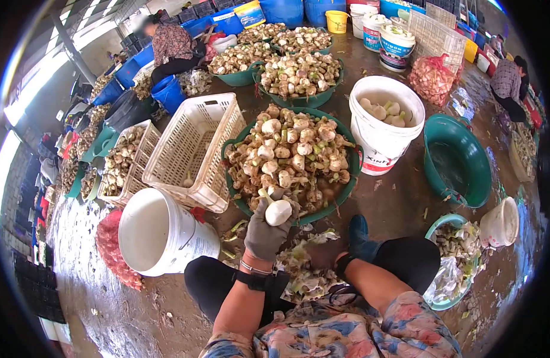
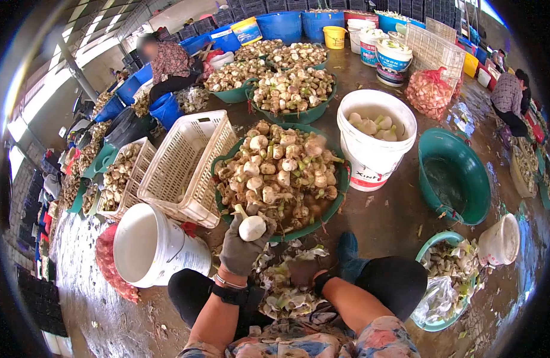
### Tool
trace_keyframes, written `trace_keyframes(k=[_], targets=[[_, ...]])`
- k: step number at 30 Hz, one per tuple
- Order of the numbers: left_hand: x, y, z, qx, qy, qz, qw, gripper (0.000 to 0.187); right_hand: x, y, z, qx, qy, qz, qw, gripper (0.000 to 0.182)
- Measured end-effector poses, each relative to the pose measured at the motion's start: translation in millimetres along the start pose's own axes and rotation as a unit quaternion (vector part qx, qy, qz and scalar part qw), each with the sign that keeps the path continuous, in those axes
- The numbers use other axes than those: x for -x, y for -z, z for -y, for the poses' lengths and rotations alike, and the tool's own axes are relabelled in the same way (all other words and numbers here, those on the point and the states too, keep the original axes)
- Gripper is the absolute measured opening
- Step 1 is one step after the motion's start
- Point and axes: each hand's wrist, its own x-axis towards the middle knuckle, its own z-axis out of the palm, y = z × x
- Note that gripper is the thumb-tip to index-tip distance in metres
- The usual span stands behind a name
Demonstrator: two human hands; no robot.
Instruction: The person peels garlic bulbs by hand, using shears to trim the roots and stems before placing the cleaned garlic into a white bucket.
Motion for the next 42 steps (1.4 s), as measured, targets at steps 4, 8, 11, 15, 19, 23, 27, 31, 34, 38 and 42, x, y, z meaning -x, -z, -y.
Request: trace_keyframes(k=[4,8,11,15,19,23,27,31,34,38,42], targets=[[-7,19,14,-0.262,-0.128,-0.026,0.956,0.035,16,102,44,-0.183,-0.036,-0.118,0.975,0.044],[-6,13,11,-0.354,-0.03,-0.078,0.931,0.03,11,101,41,-0.446,0.084,-0.294,0.842,0.044],[-3,7,13,-0.499,-0.064,-0.108,0.857,0.033,10,104,54,-0.363,0.084,-0.337,0.864,0.04],[-7,21,21,-0.496,-0.092,-0.074,0.86,0.033,11,97,48,-0.343,0.005,-0.374,0.862,0.039],[-2,9,18,-0.204,-0.045,-0.029,0.977,0.029,5,81,35,-0.219,0.002,-0.428,0.877,0.037],[-5,12,12,-0.271,-0.059,0.054,0.959,0.03,-8,20,5,-0.083,0.031,-0.23,0.969,0.02],[-4,19,10,-0.252,-0.076,0.051,0.963,0.032,-5,63,9,-0.26,0.047,-0.183,0.947,0.014],[-6,19,6,-0.259,-0.014,0.004,0.966,0.031,1,104,20,-0.349,0.057,-0.238,0.905,0.02],[-11,14,-2,-0.329,-0.014,-0.005,0.944,0.03,-16,67,6,-0.484,0.051,-0.308,0.817,0.016],[-29,8,-48,-0.243,0.023,-0.044,0.969,0.036,-6,48,33,-0.291,-0.065,-0.137,0.945,0.026],[-80,30,-136,-0.286,-0.239,-0.032,0.928,0.034,-45,28,-21,-0.261,0.048,-0.197,0.944,0.029]])
